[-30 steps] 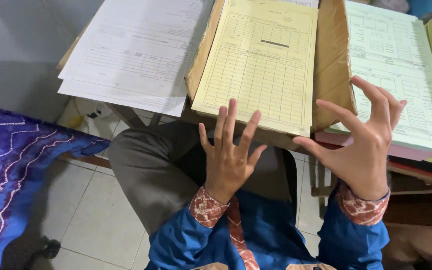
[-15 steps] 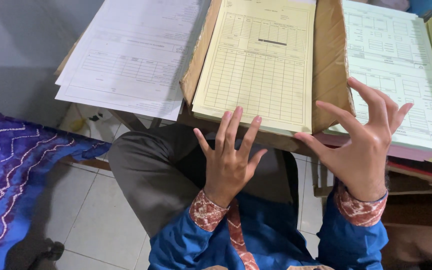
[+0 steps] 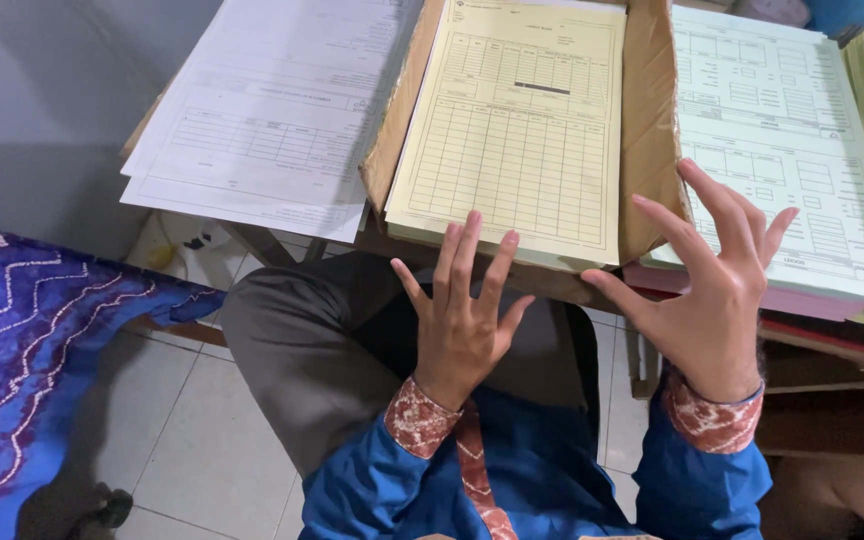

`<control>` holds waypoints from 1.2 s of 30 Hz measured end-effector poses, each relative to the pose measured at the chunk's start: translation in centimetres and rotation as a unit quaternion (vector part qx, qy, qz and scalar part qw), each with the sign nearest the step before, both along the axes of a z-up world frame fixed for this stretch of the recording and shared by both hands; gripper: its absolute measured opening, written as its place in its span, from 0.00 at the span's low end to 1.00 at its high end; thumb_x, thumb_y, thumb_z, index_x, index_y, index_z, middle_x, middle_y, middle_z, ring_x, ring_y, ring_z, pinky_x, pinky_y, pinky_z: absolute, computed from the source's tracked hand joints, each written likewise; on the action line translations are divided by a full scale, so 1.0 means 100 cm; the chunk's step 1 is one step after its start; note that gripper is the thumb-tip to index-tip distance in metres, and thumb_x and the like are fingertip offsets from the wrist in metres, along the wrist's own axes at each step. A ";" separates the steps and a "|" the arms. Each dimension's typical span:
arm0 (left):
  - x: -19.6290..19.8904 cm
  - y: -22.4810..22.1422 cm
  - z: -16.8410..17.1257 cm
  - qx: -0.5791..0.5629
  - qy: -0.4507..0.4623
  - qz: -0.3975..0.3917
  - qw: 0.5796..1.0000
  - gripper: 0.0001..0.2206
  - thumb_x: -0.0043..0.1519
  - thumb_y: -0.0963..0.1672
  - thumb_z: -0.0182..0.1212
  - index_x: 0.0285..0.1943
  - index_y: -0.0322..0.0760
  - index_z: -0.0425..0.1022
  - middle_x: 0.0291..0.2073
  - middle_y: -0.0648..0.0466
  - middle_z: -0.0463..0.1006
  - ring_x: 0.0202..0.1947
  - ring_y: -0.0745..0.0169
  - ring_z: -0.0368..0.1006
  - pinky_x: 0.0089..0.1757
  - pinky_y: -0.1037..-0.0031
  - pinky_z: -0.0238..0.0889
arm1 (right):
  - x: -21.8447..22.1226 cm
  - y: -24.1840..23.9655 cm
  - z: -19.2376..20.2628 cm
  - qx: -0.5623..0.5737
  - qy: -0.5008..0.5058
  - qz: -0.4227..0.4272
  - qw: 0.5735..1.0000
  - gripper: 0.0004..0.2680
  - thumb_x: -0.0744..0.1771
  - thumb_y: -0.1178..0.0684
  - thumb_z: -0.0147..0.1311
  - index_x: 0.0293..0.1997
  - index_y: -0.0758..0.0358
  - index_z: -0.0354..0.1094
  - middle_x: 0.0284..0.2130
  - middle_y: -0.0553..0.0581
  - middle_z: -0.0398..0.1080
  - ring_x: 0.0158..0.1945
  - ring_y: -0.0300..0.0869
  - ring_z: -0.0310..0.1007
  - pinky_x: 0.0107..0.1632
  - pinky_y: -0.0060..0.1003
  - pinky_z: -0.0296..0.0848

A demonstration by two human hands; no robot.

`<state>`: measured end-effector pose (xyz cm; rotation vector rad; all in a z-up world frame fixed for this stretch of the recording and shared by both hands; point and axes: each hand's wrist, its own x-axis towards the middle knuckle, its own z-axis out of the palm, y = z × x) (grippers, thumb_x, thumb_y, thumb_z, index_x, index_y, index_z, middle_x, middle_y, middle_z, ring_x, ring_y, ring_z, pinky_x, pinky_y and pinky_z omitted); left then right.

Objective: Sorting and flipping through various stacks of printed forms and documents in a workspace

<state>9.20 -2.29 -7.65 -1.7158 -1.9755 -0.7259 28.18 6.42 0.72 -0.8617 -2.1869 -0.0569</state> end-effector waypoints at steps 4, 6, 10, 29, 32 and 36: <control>-0.002 0.002 -0.016 0.033 -0.077 0.007 0.996 0.32 0.66 0.57 0.69 0.76 0.53 0.60 0.76 0.40 0.53 0.77 0.40 0.52 0.68 0.31 0.24 | -0.005 0.001 0.000 -0.002 0.005 -0.001 1.000 0.21 0.65 0.41 0.72 0.61 0.57 0.73 0.71 0.63 0.60 0.72 0.61 0.61 0.68 0.94 0.37; -0.004 0.002 -0.019 0.035 -0.085 0.015 0.996 0.33 0.66 0.58 0.68 0.76 0.52 0.59 0.76 0.39 0.53 0.77 0.39 0.53 0.69 0.30 0.26 | -0.006 0.003 -0.001 -0.003 0.004 -0.003 1.000 0.20 0.66 0.42 0.71 0.60 0.57 0.74 0.70 0.63 0.60 0.71 0.61 0.61 0.68 0.95 0.37; -0.009 0.004 -0.024 0.050 -0.118 0.019 0.992 0.34 0.65 0.59 0.66 0.76 0.51 0.58 0.76 0.36 0.50 0.78 0.36 0.52 0.70 0.27 0.31 | -0.007 0.002 -0.001 -0.006 0.013 0.006 1.000 0.19 0.66 0.44 0.73 0.61 0.58 0.73 0.70 0.65 0.60 0.73 0.63 0.62 0.69 0.94 0.37; -0.018 0.004 -0.014 0.031 -0.107 0.026 0.993 0.36 0.63 0.57 0.71 0.77 0.52 0.57 0.77 0.36 0.49 0.79 0.37 0.50 0.69 0.25 0.38 | -0.005 0.004 -0.003 -0.005 0.027 0.000 1.000 0.18 0.67 0.44 0.74 0.59 0.56 0.74 0.69 0.65 0.61 0.73 0.61 0.62 0.69 0.93 0.33; -0.019 0.003 -0.011 0.019 -0.110 0.012 0.994 0.36 0.62 0.56 0.73 0.76 0.51 0.57 0.77 0.39 0.50 0.79 0.40 0.49 0.69 0.26 0.36 | 0.007 -0.002 0.006 -0.041 -0.005 0.031 0.999 0.28 0.65 0.40 0.69 0.70 0.59 0.62 0.74 0.67 0.56 0.75 0.66 0.58 0.66 0.96 0.29; -0.021 0.001 -0.009 0.008 -0.091 0.024 0.996 0.37 0.62 0.55 0.73 0.77 0.51 0.57 0.77 0.40 0.51 0.79 0.41 0.51 0.68 0.26 0.36 | 0.032 -0.009 0.006 -0.068 0.004 -0.019 0.997 0.24 0.66 0.52 0.55 0.73 0.64 0.60 0.72 0.71 0.61 0.78 0.66 0.56 0.67 0.93 0.24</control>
